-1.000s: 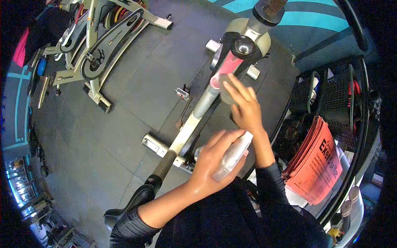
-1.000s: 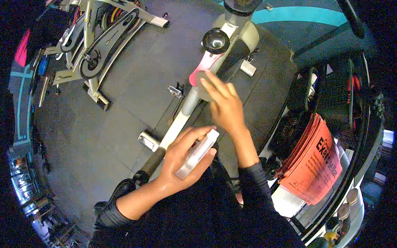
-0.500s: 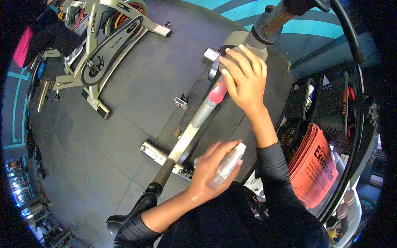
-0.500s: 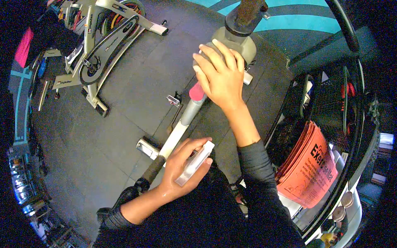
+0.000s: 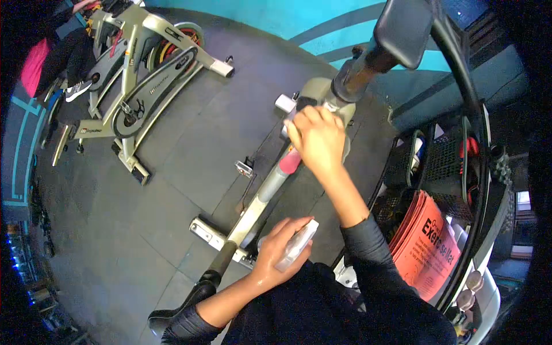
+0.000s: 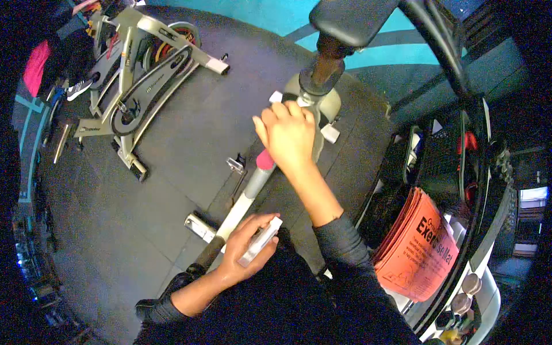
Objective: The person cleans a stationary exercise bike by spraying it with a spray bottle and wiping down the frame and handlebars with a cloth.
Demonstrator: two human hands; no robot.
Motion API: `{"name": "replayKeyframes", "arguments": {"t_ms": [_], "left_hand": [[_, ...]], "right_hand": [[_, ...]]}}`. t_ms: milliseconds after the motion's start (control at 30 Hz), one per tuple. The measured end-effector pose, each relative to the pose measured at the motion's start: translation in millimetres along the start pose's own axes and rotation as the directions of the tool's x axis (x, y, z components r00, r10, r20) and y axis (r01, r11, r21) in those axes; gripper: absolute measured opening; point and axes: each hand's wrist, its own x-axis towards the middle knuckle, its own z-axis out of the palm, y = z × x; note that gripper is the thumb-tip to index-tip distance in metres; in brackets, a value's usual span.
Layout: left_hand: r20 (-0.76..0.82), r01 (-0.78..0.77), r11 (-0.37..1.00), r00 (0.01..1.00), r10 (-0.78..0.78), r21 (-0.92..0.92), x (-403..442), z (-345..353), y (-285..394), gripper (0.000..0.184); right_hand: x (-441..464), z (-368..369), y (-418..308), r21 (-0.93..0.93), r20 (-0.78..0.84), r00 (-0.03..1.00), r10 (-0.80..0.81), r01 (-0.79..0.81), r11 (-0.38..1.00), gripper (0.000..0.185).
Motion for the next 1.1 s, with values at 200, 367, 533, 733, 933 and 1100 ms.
{"name": "replayKeyframes", "arguments": {"t_ms": [200, 367, 533, 733, 933, 1100], "left_hand": [[0.012, -0.042, 0.999, 0.999, 0.042, 0.004, 2.4, -5.8, -2.4, 0.039], [-0.028, -0.158, 0.987, 0.987, 0.159, 0.042, 4.6, -14.8, -6.4, 0.038], [-0.027, -0.202, 0.979, 0.979, 0.203, 0.037, 5.1, -14.3, -10.0, 0.038], [0.111, -0.186, 0.979, 0.975, 0.195, -0.084, 12.6, -27.2, -29.7, 0.044], [0.084, -0.233, 0.972, 0.968, 0.235, -0.033, 21.0, -38.6, -40.2, 0.046], [0.072, -0.117, 0.989, 0.990, 0.124, -0.088, 25.0, -49.7, -48.0, 0.051]], "right_hand": [[-27.3, 1.3, 1.5, 0.007, 0.046, 0.999, -0.017, 0.017, 1.000, 0.026], [-36.1, -21.8, 10.2, 0.028, 0.223, 0.970, -0.096, 0.092, 0.995, 0.051], [-58.9, -84.2, 28.6, 0.437, 0.303, 0.950, -0.071, -0.072, 0.897, 0.076], [-138.5, -108.0, 71.4, 0.689, 0.655, 0.675, 0.339, -0.718, 0.098, 0.061], [-152.0, -185.4, 86.1, 0.513, 0.829, 0.299, 0.472, -0.742, -0.432, 0.054], [-181.2, -195.4, 120.6, 0.611, 0.767, 0.333, 0.548, -0.639, -0.468, 0.040]]}}
